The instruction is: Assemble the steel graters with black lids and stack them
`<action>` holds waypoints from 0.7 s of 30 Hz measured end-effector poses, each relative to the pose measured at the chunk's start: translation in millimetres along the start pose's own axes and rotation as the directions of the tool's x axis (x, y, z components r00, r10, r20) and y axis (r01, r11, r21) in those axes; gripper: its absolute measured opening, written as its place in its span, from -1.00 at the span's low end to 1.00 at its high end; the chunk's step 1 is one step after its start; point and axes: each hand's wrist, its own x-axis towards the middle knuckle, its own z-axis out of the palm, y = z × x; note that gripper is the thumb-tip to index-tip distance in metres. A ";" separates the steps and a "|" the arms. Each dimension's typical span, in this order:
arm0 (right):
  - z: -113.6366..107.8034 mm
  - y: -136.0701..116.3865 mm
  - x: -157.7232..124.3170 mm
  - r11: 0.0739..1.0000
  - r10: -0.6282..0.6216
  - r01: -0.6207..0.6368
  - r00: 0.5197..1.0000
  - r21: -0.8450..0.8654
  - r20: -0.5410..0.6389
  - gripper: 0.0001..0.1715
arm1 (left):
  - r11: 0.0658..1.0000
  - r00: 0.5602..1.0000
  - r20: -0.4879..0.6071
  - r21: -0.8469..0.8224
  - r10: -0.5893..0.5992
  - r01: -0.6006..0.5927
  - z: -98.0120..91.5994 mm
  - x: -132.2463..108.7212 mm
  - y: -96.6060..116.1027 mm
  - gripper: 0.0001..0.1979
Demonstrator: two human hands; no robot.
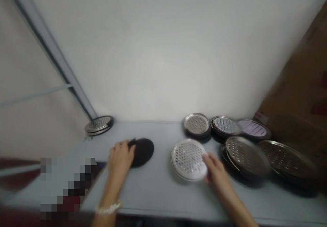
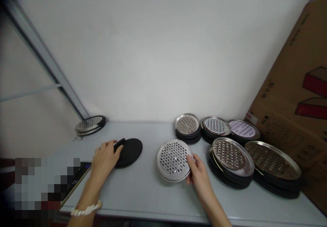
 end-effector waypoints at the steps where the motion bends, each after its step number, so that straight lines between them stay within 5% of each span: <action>1: 0.7 1.6 1.0 1.000 0.006 -0.006 1.000 -0.005 0.002 -0.26 | 0.995 0.998 0.036 0.082 -0.051 0.048 2.9 4.4 -13.6 -0.49; 5: 6.3 4.8 1.3 0.999 0.036 -0.035 0.998 -0.018 0.053 -0.20 | 0.998 0.958 0.287 0.049 0.020 -0.036 12.6 11.4 -37.0 -0.63; 10: 20.5 10.6 -9.2 0.994 0.047 -0.028 0.982 -0.107 0.182 -0.19 | 0.914 0.828 0.428 -0.335 0.362 -0.227 9.6 5.5 -9.6 -0.63; 14: 33.5 25.5 -22.2 0.988 0.045 0.002 0.952 -0.152 0.302 -0.21 | 0.829 0.762 0.419 -0.491 0.493 -0.266 5.3 -2.6 8.6 -0.61; 17: 39.8 36.4 -32.8 0.957 -0.060 0.139 0.954 -0.254 0.295 -0.15 | 0.796 0.747 0.406 -0.543 0.527 -0.267 3.1 -7.2 12.3 -0.62; 21: 44.1 45.8 -46.6 0.814 -0.227 0.410 0.877 -0.413 0.423 0.06 | 0.802 0.756 0.406 -0.540 0.514 -0.256 0.5 -10.7 16.1 -0.61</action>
